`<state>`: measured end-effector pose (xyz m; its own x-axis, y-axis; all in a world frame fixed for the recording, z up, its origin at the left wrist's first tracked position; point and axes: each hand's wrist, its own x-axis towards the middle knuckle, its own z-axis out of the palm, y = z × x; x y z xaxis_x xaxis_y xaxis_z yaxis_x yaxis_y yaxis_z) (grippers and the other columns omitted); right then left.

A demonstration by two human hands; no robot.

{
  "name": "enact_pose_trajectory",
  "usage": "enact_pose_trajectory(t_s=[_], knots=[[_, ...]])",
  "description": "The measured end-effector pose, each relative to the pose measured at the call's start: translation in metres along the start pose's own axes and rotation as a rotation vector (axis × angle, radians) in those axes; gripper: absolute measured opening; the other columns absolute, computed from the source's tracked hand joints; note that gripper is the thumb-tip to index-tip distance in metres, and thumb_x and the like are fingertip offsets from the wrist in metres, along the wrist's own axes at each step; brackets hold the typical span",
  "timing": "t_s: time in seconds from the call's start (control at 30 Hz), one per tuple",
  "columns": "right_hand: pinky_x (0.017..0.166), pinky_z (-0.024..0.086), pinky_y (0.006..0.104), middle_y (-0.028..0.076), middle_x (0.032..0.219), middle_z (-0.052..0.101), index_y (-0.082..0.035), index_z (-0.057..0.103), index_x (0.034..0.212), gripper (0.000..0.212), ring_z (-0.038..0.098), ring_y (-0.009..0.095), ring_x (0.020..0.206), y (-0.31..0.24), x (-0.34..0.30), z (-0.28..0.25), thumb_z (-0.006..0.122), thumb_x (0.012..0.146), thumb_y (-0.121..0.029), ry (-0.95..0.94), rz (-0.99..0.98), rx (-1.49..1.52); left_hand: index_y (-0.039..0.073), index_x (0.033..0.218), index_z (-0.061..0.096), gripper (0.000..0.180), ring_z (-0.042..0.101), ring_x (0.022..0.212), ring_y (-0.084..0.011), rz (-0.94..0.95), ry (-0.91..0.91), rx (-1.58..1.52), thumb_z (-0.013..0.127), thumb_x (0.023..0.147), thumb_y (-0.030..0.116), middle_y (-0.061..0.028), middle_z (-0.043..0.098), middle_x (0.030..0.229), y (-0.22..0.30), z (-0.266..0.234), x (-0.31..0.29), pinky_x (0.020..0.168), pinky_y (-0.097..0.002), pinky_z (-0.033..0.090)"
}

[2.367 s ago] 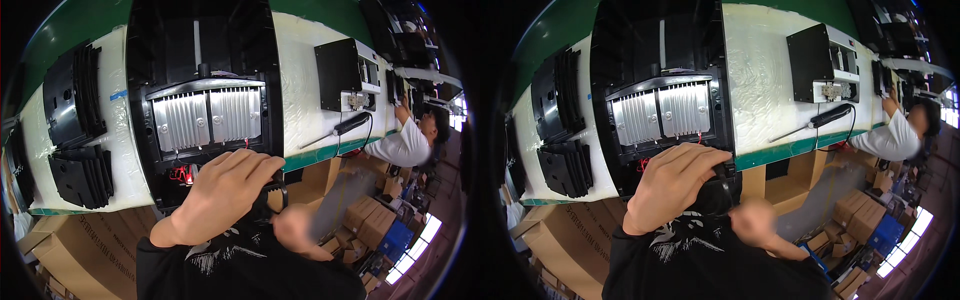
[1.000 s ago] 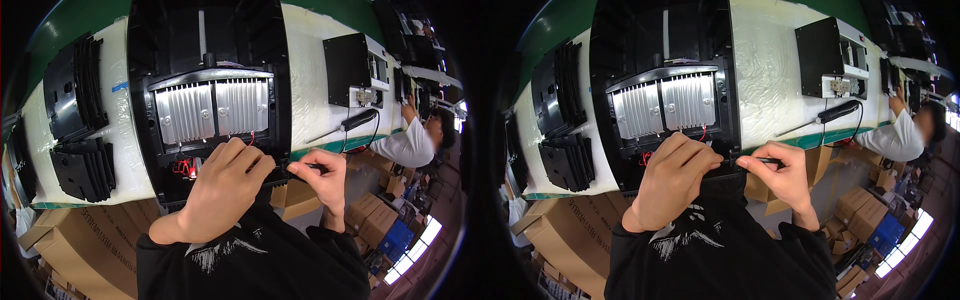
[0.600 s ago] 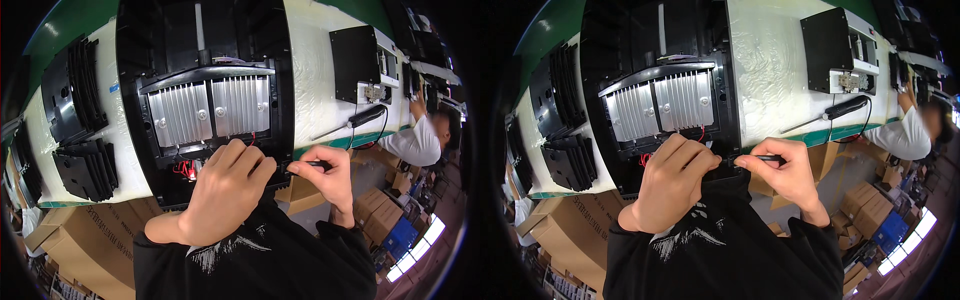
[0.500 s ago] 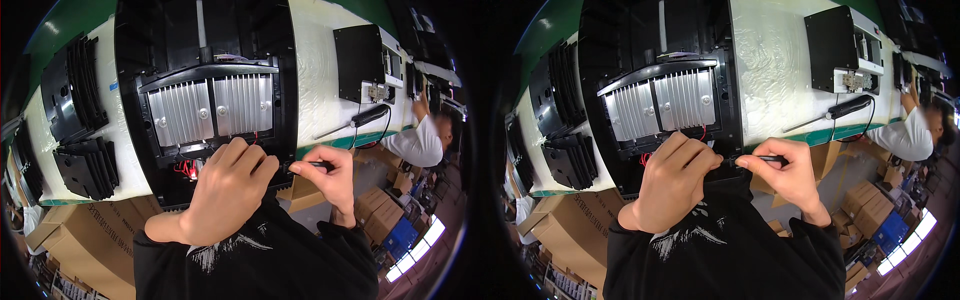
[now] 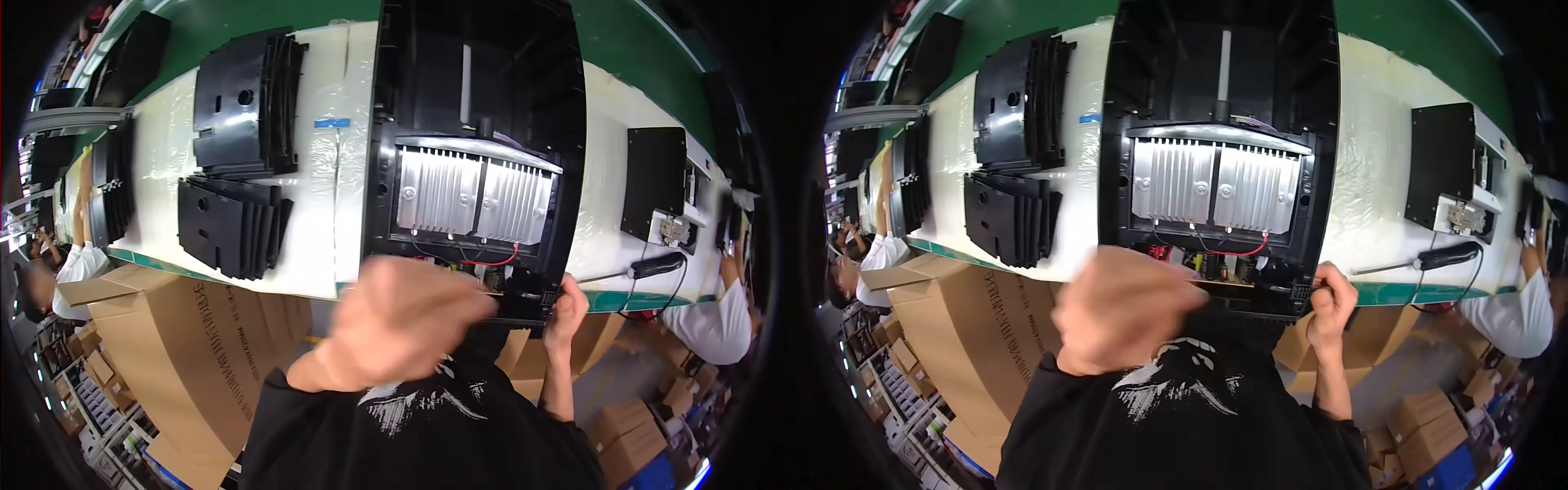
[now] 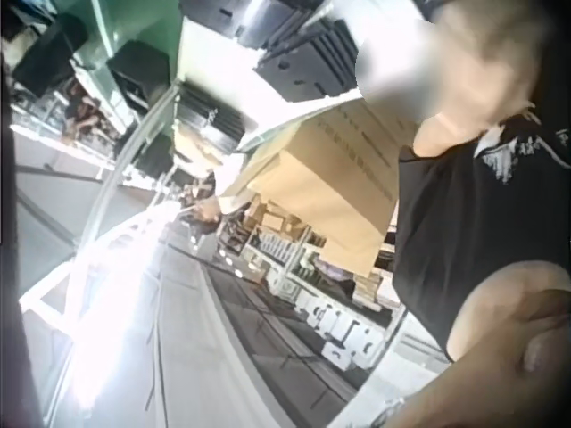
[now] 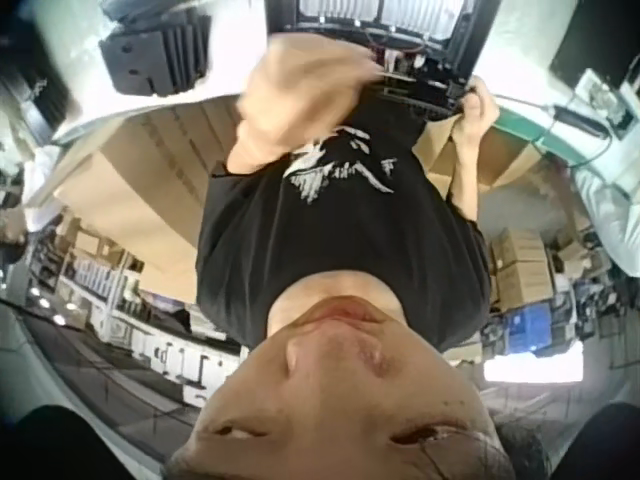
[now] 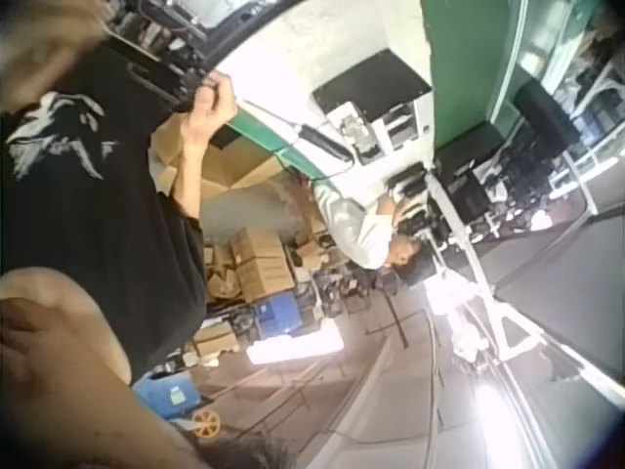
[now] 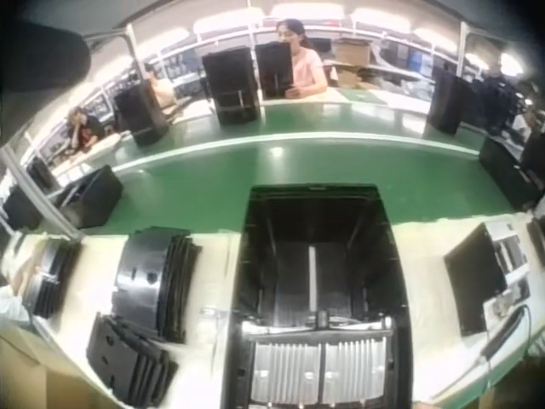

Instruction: Assemble the plastic panels and internal components of an electronic housing using an electric screwdriver.

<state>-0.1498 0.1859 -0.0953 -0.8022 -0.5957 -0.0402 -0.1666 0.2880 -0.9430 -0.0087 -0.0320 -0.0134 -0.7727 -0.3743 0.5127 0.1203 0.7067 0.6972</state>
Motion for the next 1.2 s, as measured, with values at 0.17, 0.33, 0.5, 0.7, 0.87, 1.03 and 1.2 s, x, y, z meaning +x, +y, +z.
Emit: enact_pose_trajectory(t_s=[0.17, 0.33, 0.5, 0.7, 0.87, 1.03, 1.2], knots=[[0.043, 0.028, 0.0166, 0.001, 0.063, 0.054, 0.001, 0.056, 0.069, 0.047, 0.041, 0.005, 0.047, -0.009, 0.005, -0.016, 0.036, 0.093, -0.034, 0.271, -0.088, -0.131, 0.003, 0.114, 0.053, 0.044, 0.05, 0.106, -0.0279, -0.657, 0.282, 0.642, 0.068, 0.075, 0.016, -0.017, 0.05, 0.12, -0.055, -0.092, -0.035, 0.09, -0.0346, 0.039], [0.047, 0.033, 0.0186, 0.004, 0.063, 0.055, 0.004, 0.056, 0.071, 0.037, 0.045, 0.006, 0.051, -0.032, 0.017, -0.025, 0.043, 0.094, -0.021, 0.253, -0.147, -0.244, 0.012, 0.138, 0.026, 0.088, 0.019, 0.132, -0.033, -1.075, 0.215, 0.813, 0.073, 0.069, 0.039, -0.0206, 0.016, 0.143, -0.085, -0.148, -0.078, 0.104, -0.0408, 0.025], [0.056, 0.04, 0.0206, 0.005, 0.068, 0.057, 0.005, 0.055, 0.076, 0.024, 0.05, 0.008, 0.06, -0.033, 0.019, -0.018, 0.048, 0.091, -0.011, 0.263, -0.038, -0.109, 0.013, 0.139, 0.024, 0.097, 0.017, 0.132, -0.0351, -1.022, 0.114, 0.683, 0.076, 0.063, 0.043, -0.0222, 0.013, 0.144, -0.115, -0.168, -0.098, 0.105, -0.0413, 0.025], [0.057, 0.04, 0.0203, 0.004, 0.07, 0.058, 0.005, 0.057, 0.079, 0.021, 0.051, 0.008, 0.062, -0.03, 0.019, -0.017, 0.049, 0.091, -0.011, 0.19, -0.01, -0.064, 0.01, 0.139, 0.024, 0.105, 0.022, 0.13, -0.0364, -1.059, 0.077, 0.579, 0.079, 0.057, 0.047, -0.0258, 0.018, 0.14, -0.149, -0.18, -0.104, 0.103, -0.0406, 0.028], [0.056, 0.04, 0.02, 0.004, 0.071, 0.059, 0.004, 0.057, 0.08, 0.019, 0.051, 0.007, 0.061, -0.03, 0.019, -0.013, 0.05, 0.091, -0.01, 0.169, -0.004, -0.078, 0.011, 0.136, 0.029, 0.101, 0.041, 0.114, -0.0329, -1.095, 0.158, 0.606, 0.082, 0.055, 0.039, -0.0227, 0.037, 0.122, -0.139, -0.176, -0.089, 0.094, -0.0394, 0.039], [0.055, 0.038, 0.0182, 0.004, 0.074, 0.058, 0.004, 0.057, 0.083, 0.019, 0.049, 0.006, 0.061, -0.031, 0.019, -0.016, 0.049, 0.092, -0.011, 0.167, -0.028, -0.118, 0.009, 0.131, 0.036, 0.093, 0.05, 0.092, -0.0242, -1.012, 0.329, 0.689, 0.085, 0.055, 0.031, -0.0153, 0.045, 0.107, -0.135, -0.18, -0.092, 0.082, -0.0345, 0.044], [0.055, 0.038, 0.0181, 0.004, 0.074, 0.059, 0.004, 0.058, 0.083, 0.02, 0.049, 0.006, 0.061, -0.033, 0.022, -0.014, 0.049, 0.092, -0.011, 0.156, -0.043, -0.11, 0.008, 0.128, 0.04, 0.086, 0.052, 0.085, -0.0188, -0.91, 0.424, 0.631, 0.084, 0.057, 0.022, -0.0085, 0.051, 0.092, -0.142, -0.181, -0.1, 0.078, -0.0314, 0.045]])
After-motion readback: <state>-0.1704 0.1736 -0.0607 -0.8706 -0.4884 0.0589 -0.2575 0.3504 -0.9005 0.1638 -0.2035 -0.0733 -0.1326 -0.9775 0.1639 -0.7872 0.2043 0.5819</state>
